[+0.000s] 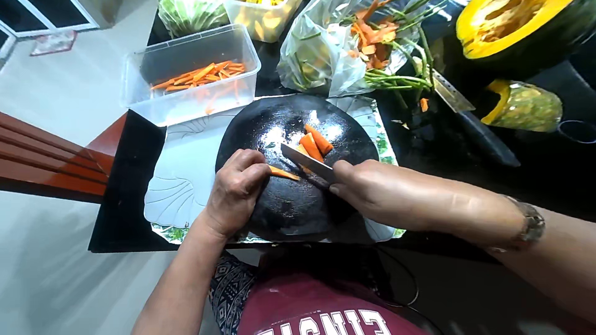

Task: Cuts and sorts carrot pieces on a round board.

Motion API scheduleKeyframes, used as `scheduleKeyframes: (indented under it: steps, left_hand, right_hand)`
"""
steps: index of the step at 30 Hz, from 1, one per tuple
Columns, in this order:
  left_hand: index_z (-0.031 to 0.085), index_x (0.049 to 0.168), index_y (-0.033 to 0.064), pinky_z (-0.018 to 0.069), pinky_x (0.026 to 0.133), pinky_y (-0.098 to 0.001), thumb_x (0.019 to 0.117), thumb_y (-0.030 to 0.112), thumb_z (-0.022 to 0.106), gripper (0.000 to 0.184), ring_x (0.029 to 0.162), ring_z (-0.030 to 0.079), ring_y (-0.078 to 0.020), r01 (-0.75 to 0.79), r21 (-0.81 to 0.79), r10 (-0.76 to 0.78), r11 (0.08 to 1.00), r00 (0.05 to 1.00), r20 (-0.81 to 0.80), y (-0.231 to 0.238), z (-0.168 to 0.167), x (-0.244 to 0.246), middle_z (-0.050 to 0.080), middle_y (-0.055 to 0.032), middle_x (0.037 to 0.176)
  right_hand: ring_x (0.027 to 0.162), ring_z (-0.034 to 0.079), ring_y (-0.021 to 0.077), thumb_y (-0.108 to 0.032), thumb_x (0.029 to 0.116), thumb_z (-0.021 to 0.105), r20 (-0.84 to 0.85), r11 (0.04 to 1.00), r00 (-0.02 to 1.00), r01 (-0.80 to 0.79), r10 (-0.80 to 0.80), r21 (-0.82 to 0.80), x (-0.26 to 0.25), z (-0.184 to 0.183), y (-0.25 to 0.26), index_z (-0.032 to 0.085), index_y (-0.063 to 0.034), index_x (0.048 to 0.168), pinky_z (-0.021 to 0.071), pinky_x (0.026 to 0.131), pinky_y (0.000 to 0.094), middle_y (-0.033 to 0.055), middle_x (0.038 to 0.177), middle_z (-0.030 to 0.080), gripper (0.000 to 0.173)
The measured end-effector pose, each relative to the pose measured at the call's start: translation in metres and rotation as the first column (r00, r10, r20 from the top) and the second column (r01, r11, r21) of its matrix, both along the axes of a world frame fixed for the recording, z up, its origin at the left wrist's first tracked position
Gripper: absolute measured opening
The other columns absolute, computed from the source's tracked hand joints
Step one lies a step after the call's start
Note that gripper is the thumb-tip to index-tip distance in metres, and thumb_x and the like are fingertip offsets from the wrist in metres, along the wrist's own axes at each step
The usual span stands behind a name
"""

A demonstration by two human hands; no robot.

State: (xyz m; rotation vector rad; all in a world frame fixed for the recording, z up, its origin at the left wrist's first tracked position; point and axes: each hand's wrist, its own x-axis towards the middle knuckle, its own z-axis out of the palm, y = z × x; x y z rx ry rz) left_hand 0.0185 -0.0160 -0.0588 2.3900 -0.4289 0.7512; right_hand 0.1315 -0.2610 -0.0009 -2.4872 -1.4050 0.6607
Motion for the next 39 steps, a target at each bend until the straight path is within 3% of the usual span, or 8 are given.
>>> scheduleKeyframes:
  steps: [7, 13, 20, 24, 31, 36, 39]
  left_hand:
    - [0.077, 0.092, -0.0008, 0.0521, 0.088, -0.029, 0.0901, -0.002, 0.065, 0.012, 0.096, 0.065, -0.0197, -0.077, -0.054, 0.077, 0.996, 0.997, -0.002, -0.001, -0.005, -0.004, 0.07, -0.0124, 0.095]
    - [0.077, 0.092, -0.0022, 0.0517, 0.087, -0.0287, 0.0897, -0.002, 0.066, 0.011, 0.095, 0.064, -0.0199, -0.081, -0.068, 0.081, 0.994, 0.997, 0.008, -0.001, -0.007, -0.003, 0.069, -0.0133, 0.094]
    - [0.076, 0.091, -0.0038, 0.0523, 0.086, -0.0289, 0.0896, -0.003, 0.065, 0.011, 0.093, 0.064, -0.0211, -0.081, -0.036, 0.082, 0.996, 0.996, 0.025, -0.003, -0.006, -0.004, 0.069, -0.0143, 0.093]
    - [0.075, 0.09, -0.0041, 0.0526, 0.087, -0.0283, 0.0888, -0.004, 0.064, 0.011, 0.095, 0.065, -0.0212, -0.074, -0.035, 0.075, 0.997, 0.997, 0.015, -0.002, -0.005, -0.003, 0.07, -0.0149, 0.094]
    - [0.076, 0.091, -0.0025, 0.0526, 0.087, -0.0299, 0.0895, -0.002, 0.064, 0.012, 0.094, 0.066, -0.0216, -0.078, -0.025, 0.078, 0.997, 0.997, 0.001, -0.002, -0.005, -0.004, 0.071, -0.0137, 0.093]
    - [0.076, 0.09, -0.0036, 0.0528, 0.087, -0.0294, 0.088, -0.005, 0.063, 0.012, 0.094, 0.066, -0.0226, -0.066, -0.003, 0.066, 0.998, 0.997, 0.031, -0.003, -0.005, -0.002, 0.07, -0.0151, 0.093]
    - [0.075, 0.09, -0.0031, 0.0528, 0.087, -0.0296, 0.0887, -0.004, 0.064, 0.012, 0.093, 0.066, -0.0225, -0.069, -0.002, 0.069, 0.998, 0.997, 0.028, -0.001, -0.006, -0.003, 0.071, -0.0144, 0.094]
  right_hand:
    - [0.049, 0.053, 0.0113, -0.022, 0.1035, 0.046, 0.127, 0.981, 0.98, -0.166, 0.153, 0.102, -0.005, -0.005, 0.003, 0.052, -0.0131, 0.088, 0.0419, 0.043, 0.0309, -0.0057, 0.055, 0.043, 0.019]
    - [0.05, 0.054, 0.0118, -0.022, 0.104, 0.047, 0.172, 0.978, 0.966, -0.201, 0.191, 0.046, -0.007, -0.002, 0.006, 0.052, -0.014, 0.088, 0.0424, 0.044, 0.0309, -0.0056, 0.055, 0.044, 0.019]
    - [0.054, 0.056, 0.0123, -0.021, 0.1042, 0.05, 0.088, 0.978, 0.976, -0.195, 0.201, -0.08, -0.009, 0.005, 0.018, 0.051, -0.0134, 0.092, 0.0451, 0.047, 0.0308, -0.0045, 0.06, 0.048, 0.014]
    - [0.061, 0.06, 0.0168, -0.018, 0.1046, 0.052, -0.007, 0.975, 0.983, -0.182, 0.183, -0.126, -0.007, 0.008, 0.034, 0.053, -0.0105, 0.098, 0.0495, 0.053, 0.0353, -0.0001, 0.067, 0.052, 0.01]
    - [0.056, 0.058, 0.0169, -0.02, 0.1047, 0.051, 0.025, 0.981, 0.991, -0.125, 0.13, -0.152, -0.019, 0.007, 0.006, 0.052, -0.0109, 0.094, 0.0469, 0.05, 0.0353, -0.001, 0.062, 0.049, 0.014]
    - [0.068, 0.064, 0.0232, -0.017, 0.1052, 0.052, 0.032, 0.981, 0.996, -0.071, 0.078, -0.18, -0.023, 0.013, 0.042, 0.054, -0.0081, 0.101, 0.0522, 0.059, 0.0411, 0.0047, 0.072, 0.056, 0.01]
    - [0.068, 0.064, 0.021, -0.016, 0.1046, 0.052, 0.056, 0.981, 0.992, -0.099, 0.11, -0.167, -0.022, 0.011, 0.041, 0.053, -0.0096, 0.101, 0.0523, 0.058, 0.0394, 0.0027, 0.072, 0.055, 0.007]
